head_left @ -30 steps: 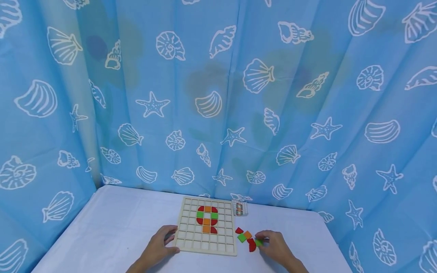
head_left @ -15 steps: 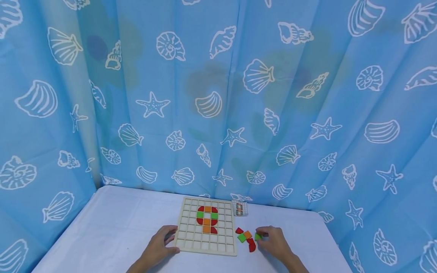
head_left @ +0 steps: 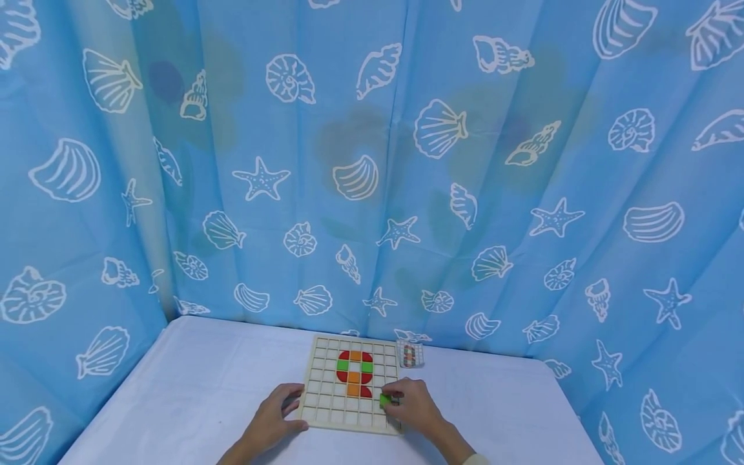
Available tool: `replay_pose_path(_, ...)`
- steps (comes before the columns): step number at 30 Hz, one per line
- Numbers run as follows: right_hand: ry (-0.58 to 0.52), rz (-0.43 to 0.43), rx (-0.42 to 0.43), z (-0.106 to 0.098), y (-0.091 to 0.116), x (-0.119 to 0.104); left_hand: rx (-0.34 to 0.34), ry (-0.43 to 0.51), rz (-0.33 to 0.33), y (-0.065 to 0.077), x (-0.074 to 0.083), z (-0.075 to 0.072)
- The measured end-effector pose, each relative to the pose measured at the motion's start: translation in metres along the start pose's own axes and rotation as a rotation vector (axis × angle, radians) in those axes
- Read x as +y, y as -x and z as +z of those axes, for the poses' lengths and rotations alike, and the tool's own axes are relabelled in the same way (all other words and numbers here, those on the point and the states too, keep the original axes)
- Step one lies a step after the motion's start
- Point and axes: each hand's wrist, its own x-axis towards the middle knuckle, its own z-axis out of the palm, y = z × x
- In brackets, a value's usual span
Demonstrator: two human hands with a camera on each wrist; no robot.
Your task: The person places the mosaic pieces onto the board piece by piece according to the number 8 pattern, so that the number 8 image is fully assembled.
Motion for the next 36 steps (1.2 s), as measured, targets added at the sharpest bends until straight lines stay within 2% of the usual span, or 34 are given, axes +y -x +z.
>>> replay_pose_path(8, 0.053, 0.048, -0.069, 0.021, -0.009, -0.022, -0.009, 0.022, -0.001, 0.0, -0.004, 0.0)
replay_pose_path(15, 0.079, 0.032, -0.064, 0.023, -0.011, -0.027, -0.005, 0.033, -0.002, -0.001, -0.004, 0.002)
replay_pose_path(24, 0.084, 0.003, -0.114, 0.019, -0.014, -0.029, -0.007, 0.039, 0.002, 0.0, -0.003, 0.0)
replay_pose_path(30, 0.046, -0.017, -0.054, 0.013, -0.011, -0.018, -0.009, 0.017, -0.03, 0.0, 0.0, 0.001)
replay_pose_path(33, 0.091, -0.004, 0.031, 0.005, -0.007, -0.006, -0.012, 0.024, -0.024, 0.0, 0.0, 0.001)
replay_pose_path(36, 0.173, 0.049, 0.102, -0.004, -0.003, 0.006, -0.01, 0.02, -0.014, 0.0, -0.001, 0.0)
